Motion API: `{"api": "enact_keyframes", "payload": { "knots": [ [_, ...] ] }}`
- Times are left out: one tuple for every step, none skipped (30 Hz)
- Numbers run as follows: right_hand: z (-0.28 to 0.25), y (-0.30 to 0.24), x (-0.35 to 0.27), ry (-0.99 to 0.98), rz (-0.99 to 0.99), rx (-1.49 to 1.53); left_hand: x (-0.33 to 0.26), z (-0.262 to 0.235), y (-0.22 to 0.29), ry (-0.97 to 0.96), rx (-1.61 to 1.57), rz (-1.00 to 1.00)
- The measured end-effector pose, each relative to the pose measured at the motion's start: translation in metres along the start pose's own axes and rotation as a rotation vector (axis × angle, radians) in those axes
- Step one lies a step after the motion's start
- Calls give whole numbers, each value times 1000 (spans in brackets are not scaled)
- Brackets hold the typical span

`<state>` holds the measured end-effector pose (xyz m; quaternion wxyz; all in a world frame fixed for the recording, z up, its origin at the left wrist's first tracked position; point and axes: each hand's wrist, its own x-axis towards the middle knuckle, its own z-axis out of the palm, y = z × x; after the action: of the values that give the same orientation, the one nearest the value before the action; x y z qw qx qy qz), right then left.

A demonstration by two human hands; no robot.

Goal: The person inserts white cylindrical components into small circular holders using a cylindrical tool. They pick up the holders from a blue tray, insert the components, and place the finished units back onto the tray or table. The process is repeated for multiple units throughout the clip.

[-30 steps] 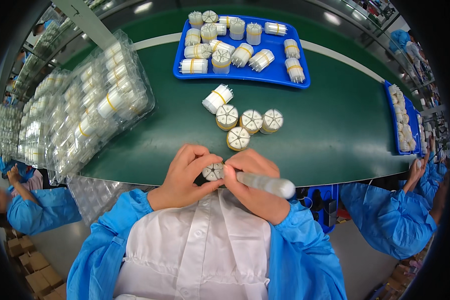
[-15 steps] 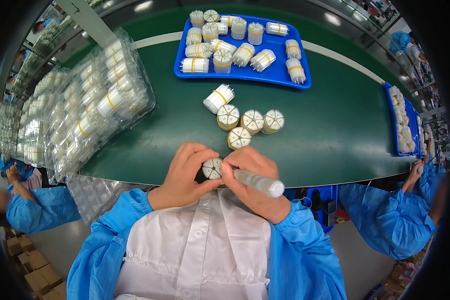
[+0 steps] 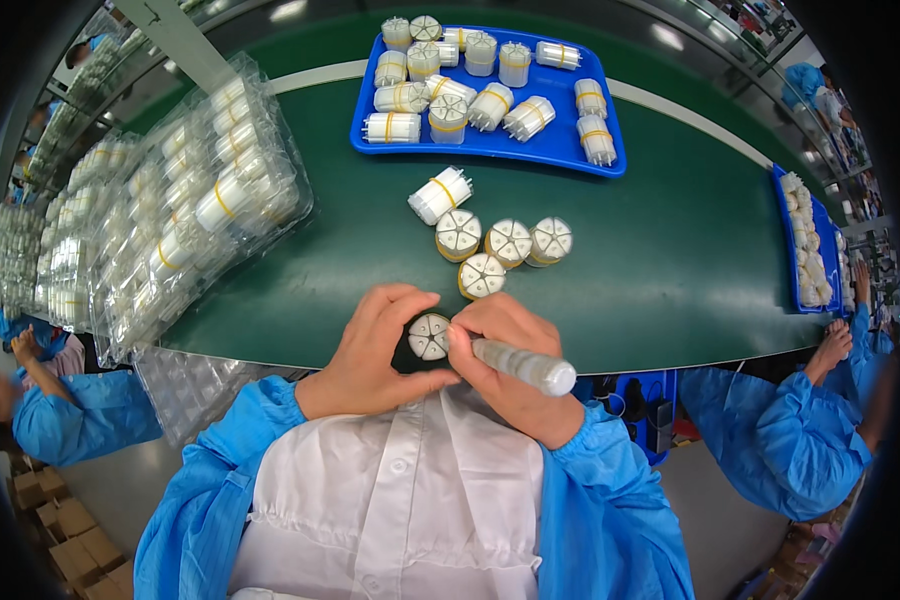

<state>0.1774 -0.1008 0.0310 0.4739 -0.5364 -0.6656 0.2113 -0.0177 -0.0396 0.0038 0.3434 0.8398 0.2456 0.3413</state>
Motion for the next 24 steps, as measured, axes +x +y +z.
{"api": "enact_keyframes", "payload": {
  "knots": [
    [-1,-1,0,-2,2,-6,-1,0,-2,-19,11,-33],
    [-2,-1,0,-5,4,-13,-1,-1,-3,-38,22,-65],
    [-3,-2,0,-7,7,-19,0,-1,-4,-28,18,-27],
    [-4,-5,0,17,11,-11,-1,0,-5,-18,15,8],
    [-6,-9,0,40,16,-3,-1,0,-5,-7,13,43],
    [-6,-11,1,63,20,6,-1,-1,-5,-20,-8,34],
    [-7,-10,1,59,6,-10,0,-2,-4,-36,-32,25],
    [-7,-8,3,55,-9,-26,0,-3,-4,-52,-56,16],
    [-7,-7,3,51,-23,-41,-1,-2,-4,-62,-65,15],
    [-6,-5,3,48,-19,-31,-1,-2,-6,-69,-73,15],
    [-3,-2,2,45,-14,-20,-1,-1,-7,-75,-81,15],
    [-3,0,3,42,-10,-9,2,-1,-5,-61,-83,14],
    [-2,-1,3,31,-6,-8,4,-2,-1,-48,-84,9],
    [-3,-2,4,20,-2,-6,5,-3,0,-35,-84,5],
    [-3,-2,4,9,1,-5,3,-2,-2,-55,-60,3],
    [-3,-1,4,8,-1,-2,2,-1,-6,-73,-34,6],
    [-2,0,4,6,-3,0,2,-1,-8,-90,-8,9],
    [-2,1,3,4,-6,3,2,-1,-6,-89,-16,-1],
    [-2,1,4,20,-4,4,1,-2,-4,-87,-20,-9],
    [-3,-1,3,35,-2,5,1,-4,-3,-84,-24,-17],
    [-5,-3,2,49,-1,6,2,-7,-2,-49,16,-19],
    [-7,-10,2,75,-3,15,0,-13,-2,-17,58,-27],
    [-8,-12,2,67,0,1,-3,-19,-3,16,101,-36],
    [-10,-11,2,59,2,-12,-6,-26,-6,84,161,-69]
  ]
}}
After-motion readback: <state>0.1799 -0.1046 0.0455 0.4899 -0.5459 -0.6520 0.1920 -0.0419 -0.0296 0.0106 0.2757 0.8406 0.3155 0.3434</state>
